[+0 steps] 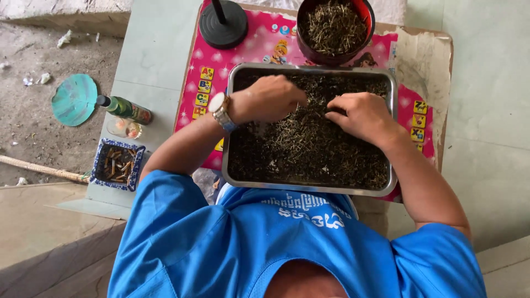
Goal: Sorting dried tea leaves in a tray to remove stems and debris by hand.
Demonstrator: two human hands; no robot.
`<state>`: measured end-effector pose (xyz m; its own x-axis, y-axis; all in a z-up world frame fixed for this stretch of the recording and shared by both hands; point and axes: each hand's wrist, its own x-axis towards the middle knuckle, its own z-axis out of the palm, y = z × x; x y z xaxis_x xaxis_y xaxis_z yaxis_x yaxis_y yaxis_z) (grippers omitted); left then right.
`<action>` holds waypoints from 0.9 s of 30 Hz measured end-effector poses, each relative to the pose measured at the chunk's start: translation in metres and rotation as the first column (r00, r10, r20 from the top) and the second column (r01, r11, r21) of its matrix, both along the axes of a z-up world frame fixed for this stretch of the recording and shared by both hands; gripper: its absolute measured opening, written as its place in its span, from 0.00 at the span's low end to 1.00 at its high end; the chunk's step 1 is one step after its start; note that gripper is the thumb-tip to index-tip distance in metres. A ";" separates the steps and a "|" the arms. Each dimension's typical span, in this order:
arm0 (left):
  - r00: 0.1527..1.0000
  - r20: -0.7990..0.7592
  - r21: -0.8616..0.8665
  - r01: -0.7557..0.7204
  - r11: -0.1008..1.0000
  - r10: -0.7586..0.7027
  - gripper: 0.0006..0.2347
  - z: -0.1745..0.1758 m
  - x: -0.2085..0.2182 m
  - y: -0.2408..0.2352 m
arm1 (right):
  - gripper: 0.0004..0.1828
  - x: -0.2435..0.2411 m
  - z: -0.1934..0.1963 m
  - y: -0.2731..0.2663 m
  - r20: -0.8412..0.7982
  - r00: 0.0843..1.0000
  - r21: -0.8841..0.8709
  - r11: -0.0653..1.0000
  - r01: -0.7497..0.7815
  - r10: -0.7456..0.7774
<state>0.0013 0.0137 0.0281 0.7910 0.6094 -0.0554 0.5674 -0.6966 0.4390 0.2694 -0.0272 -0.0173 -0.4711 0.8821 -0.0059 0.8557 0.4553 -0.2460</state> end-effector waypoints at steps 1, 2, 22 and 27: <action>0.998 -0.062 -0.002 -0.009 1.000 0.009 0.05 -0.002 -0.001 -0.001 | 0.10 0.002 -0.008 -0.001 -0.029 1.000 0.054 0.999 0.003 -0.002; 0.992 -0.123 -0.004 -0.018 1.000 0.018 0.05 -0.006 -0.001 -0.002 | 0.08 0.004 -0.017 -0.002 -0.058 0.998 0.107 0.994 0.009 -0.002; 0.991 0.129 0.298 -0.017 0.954 -0.022 0.06 -0.048 0.017 0.031 | 0.04 0.015 -0.020 0.006 -0.173 0.969 0.273 0.954 -0.124 0.175; 0.994 0.003 0.332 0.102 0.938 -0.109 0.07 -0.064 0.041 0.042 | 0.04 0.017 -0.018 0.005 -0.189 0.963 0.287 0.948 -0.135 0.195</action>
<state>0.0420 0.0560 -0.0363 0.8506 0.5033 0.1522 0.4758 -0.8600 0.1846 0.2860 -0.0225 -0.0355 -0.5742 0.7463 0.3366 0.7042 0.6599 -0.2618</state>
